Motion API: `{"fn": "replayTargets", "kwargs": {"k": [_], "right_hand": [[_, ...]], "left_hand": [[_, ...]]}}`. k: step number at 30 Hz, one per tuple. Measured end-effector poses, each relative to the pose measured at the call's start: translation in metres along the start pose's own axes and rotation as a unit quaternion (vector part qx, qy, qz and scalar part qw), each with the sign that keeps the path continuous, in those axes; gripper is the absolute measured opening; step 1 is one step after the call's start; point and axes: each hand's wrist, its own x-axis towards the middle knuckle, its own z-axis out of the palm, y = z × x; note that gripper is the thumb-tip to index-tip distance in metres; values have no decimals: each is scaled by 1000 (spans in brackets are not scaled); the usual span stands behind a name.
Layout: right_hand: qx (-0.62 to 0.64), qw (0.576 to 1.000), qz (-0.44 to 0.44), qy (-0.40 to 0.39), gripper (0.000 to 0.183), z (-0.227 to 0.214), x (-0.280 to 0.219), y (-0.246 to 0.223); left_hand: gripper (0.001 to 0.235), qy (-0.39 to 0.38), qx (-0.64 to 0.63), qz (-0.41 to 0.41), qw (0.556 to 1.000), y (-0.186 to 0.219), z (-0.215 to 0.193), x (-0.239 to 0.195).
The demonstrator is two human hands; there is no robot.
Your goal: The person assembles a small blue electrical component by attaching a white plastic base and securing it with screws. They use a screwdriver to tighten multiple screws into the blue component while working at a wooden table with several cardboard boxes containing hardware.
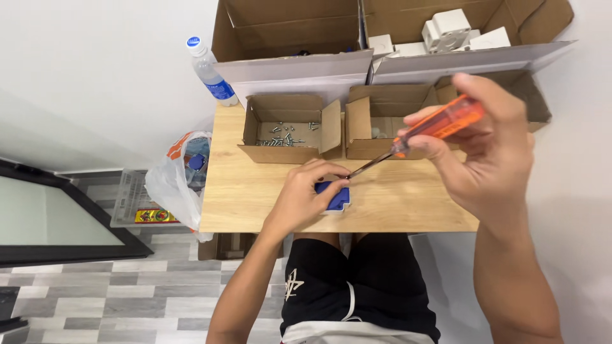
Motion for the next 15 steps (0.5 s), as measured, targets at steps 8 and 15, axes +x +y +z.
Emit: {"fn": "replayTargets", "kwargs": {"k": [8, 15], "right_hand": [[-41, 998, 36, -26, 58, 8, 10, -6], [-68, 996, 37, -49, 57, 15, 16, -9]], "left_hand": [[17, -7, 14, -28, 999, 1, -1, -3], [25, -6, 11, -25, 1000, 2, -3, -5]]}}
